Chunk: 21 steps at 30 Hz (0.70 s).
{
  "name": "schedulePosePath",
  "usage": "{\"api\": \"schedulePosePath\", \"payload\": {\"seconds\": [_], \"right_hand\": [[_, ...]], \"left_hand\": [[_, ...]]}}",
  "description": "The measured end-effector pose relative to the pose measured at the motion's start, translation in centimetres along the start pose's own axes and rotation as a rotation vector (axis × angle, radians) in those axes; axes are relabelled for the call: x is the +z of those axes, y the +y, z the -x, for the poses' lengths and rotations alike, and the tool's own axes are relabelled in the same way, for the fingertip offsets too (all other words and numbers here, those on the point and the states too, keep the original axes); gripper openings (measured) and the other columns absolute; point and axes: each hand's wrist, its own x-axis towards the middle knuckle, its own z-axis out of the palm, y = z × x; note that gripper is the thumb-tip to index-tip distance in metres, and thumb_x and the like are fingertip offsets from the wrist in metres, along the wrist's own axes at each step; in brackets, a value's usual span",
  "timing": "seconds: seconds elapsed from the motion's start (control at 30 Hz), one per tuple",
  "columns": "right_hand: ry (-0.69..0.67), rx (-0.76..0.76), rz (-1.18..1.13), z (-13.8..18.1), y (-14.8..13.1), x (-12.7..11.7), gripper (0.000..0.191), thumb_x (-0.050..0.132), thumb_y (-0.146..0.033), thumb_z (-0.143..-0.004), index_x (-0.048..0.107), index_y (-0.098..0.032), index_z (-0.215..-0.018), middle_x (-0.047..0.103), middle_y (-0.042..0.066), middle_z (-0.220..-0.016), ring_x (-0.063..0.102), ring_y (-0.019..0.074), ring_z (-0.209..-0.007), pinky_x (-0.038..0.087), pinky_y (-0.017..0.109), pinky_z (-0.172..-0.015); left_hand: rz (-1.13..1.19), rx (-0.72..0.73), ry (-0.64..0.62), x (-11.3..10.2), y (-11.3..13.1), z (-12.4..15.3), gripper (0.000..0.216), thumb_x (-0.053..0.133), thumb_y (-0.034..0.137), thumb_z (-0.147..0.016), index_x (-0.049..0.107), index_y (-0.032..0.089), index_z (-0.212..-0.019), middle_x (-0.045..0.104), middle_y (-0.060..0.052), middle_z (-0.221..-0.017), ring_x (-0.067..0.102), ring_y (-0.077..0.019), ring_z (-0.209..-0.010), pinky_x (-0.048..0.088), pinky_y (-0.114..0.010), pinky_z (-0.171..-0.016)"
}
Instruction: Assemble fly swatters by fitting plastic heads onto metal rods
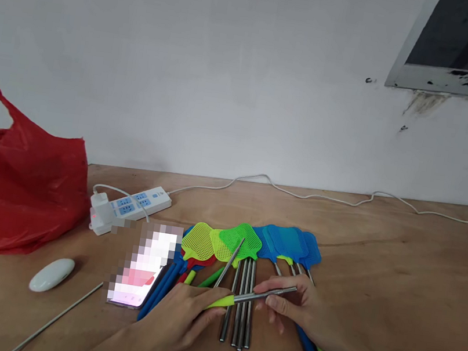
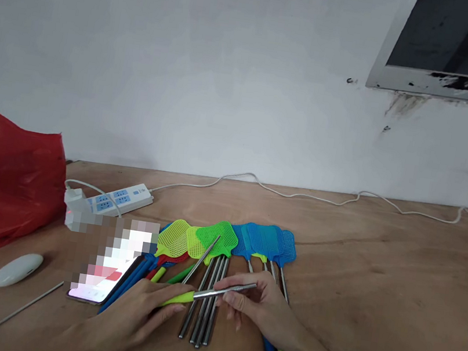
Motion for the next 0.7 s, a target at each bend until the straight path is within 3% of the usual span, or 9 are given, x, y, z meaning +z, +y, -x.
{"api": "schedulePosePath", "payload": {"seconds": [0.2,0.33,0.5,0.57,0.7], "right_hand": [[0.016,0.000,-0.030,-0.2,0.4,0.4,0.030,0.080,-0.044,-0.076,0.081,-0.019,-0.094,0.075,0.005,-0.074,0.063,0.0117,-0.055,0.051,0.022,-0.048],[0.141,-0.035,-0.062,-0.5,0.2,0.8,0.034,0.078,-0.052,-0.076,0.080,-0.018,-0.081,0.069,0.004,-0.063,0.057,0.0098,-0.048,0.045,0.021,-0.045],[0.341,-0.059,-0.168,-0.6,-0.1,0.2,0.038,0.080,-0.055,-0.073,0.079,-0.017,-0.077,0.059,0.000,-0.052,0.048,0.0069,-0.044,0.037,0.018,-0.041],[0.360,-0.070,-0.201,-0.7,-0.1,-0.1,0.037,0.081,-0.054,-0.073,0.079,-0.017,-0.077,0.058,-0.001,-0.052,0.046,0.0061,-0.044,0.035,0.017,-0.040],[0.361,-0.054,-0.226,-0.7,-0.2,-0.3,0.037,0.081,-0.053,-0.073,0.078,-0.016,-0.076,0.057,-0.001,-0.052,0.046,0.0062,-0.046,0.034,0.018,-0.042]], "left_hand": [[0.065,0.032,0.008,-0.4,1.0,-0.3,0.030,0.035,0.031,-0.107,0.055,0.028,-0.129,0.071,-0.003,-0.107,0.068,-0.0211,-0.094,0.050,-0.028,-0.079],[-0.066,0.052,0.155,-1.3,1.3,-0.2,0.033,0.035,0.032,-0.105,0.054,0.027,-0.132,0.068,-0.006,-0.116,0.062,-0.0242,-0.108,0.049,-0.038,-0.093],[-0.412,-0.113,0.353,-1.3,-1.5,-0.1,0.037,0.040,0.030,-0.103,0.050,0.019,-0.138,0.059,-0.011,-0.138,0.050,-0.0291,-0.129,0.043,-0.048,-0.104],[-0.543,-0.154,0.366,-0.9,-3.0,0.0,0.042,0.042,0.028,-0.102,0.046,0.014,-0.141,0.054,-0.014,-0.144,0.045,-0.0315,-0.136,0.039,-0.051,-0.109],[-0.677,-0.156,0.301,-0.6,-3.9,0.0,0.038,0.046,0.025,-0.098,0.055,0.008,-0.132,0.062,-0.018,-0.133,0.053,-0.0345,-0.128,0.040,-0.054,-0.106]]}}
